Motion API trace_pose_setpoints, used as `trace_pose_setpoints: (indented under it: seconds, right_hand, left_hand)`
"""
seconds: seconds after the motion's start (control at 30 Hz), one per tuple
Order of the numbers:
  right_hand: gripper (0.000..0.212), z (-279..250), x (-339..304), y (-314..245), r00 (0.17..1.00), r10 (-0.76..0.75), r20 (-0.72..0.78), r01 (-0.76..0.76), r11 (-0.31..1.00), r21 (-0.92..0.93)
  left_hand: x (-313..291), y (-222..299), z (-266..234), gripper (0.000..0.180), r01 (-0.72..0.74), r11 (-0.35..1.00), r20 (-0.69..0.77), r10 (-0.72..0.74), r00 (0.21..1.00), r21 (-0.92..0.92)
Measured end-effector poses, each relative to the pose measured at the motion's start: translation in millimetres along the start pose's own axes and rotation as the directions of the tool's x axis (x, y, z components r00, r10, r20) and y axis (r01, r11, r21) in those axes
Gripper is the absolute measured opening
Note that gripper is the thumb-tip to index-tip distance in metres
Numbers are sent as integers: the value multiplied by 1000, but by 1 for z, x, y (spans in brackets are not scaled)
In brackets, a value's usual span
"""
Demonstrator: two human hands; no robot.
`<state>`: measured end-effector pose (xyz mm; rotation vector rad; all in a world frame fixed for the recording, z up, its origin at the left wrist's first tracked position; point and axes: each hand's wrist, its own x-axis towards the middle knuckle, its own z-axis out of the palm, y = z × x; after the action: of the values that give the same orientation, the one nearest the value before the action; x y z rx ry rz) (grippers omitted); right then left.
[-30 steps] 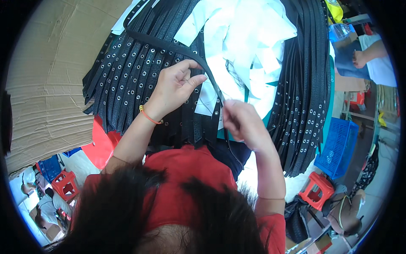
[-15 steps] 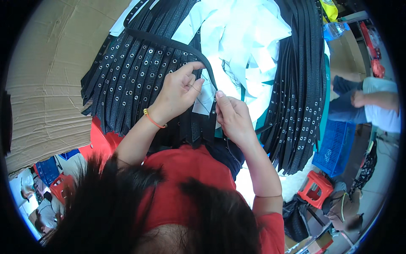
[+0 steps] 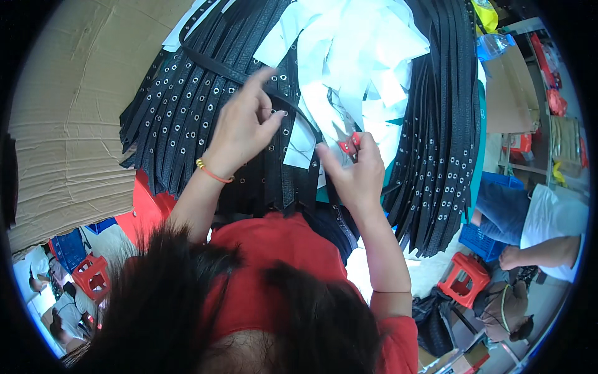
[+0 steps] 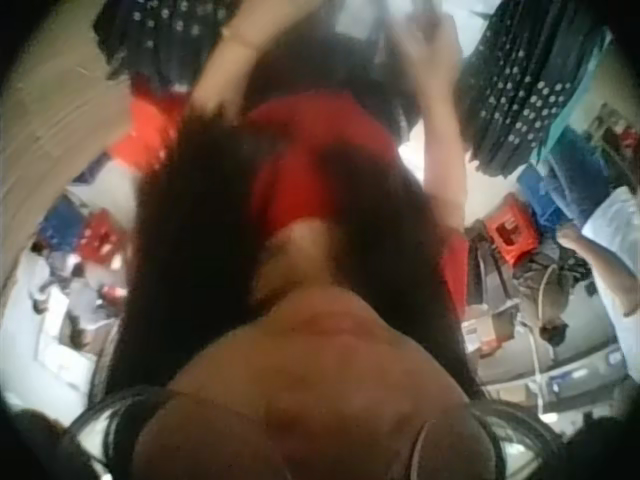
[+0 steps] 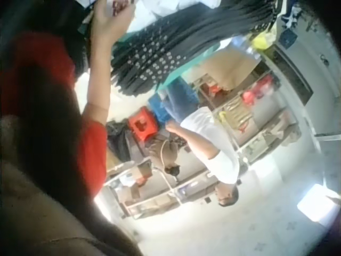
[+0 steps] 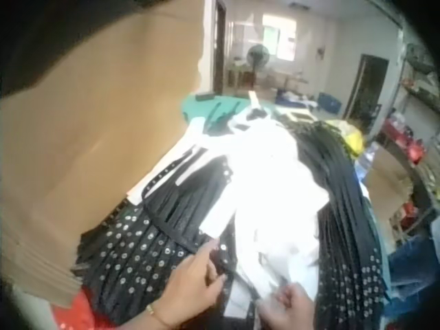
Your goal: Trimming excess white paper or protective material from black grommet belts using small cutters.
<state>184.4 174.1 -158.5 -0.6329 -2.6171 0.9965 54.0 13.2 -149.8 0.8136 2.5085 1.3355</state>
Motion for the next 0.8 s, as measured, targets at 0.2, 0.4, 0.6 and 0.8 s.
trace_pose_setpoints:
  seconds: [0.2,0.4,0.6,0.8]
  right_hand:
    - [28,5,-6,5,989,98,114,-106,992,70]
    - [24,-2,-10,-15,978,173,116,-200,939,280]
    - [24,-12,-10,-10,964,193,185,-250,894,371]
    - [31,-42,-7,-24,826,235,513,-499,727,471]
  left_hand:
    - [-6,11,-7,49,-46,954,-220,115,969,297]
    - [-30,6,41,22,-11,975,-15,8,1000,-220]
    - [-25,10,41,14,271,857,218,-191,957,-438]
    - [-19,4,40,14,220,896,271,-118,955,-386]
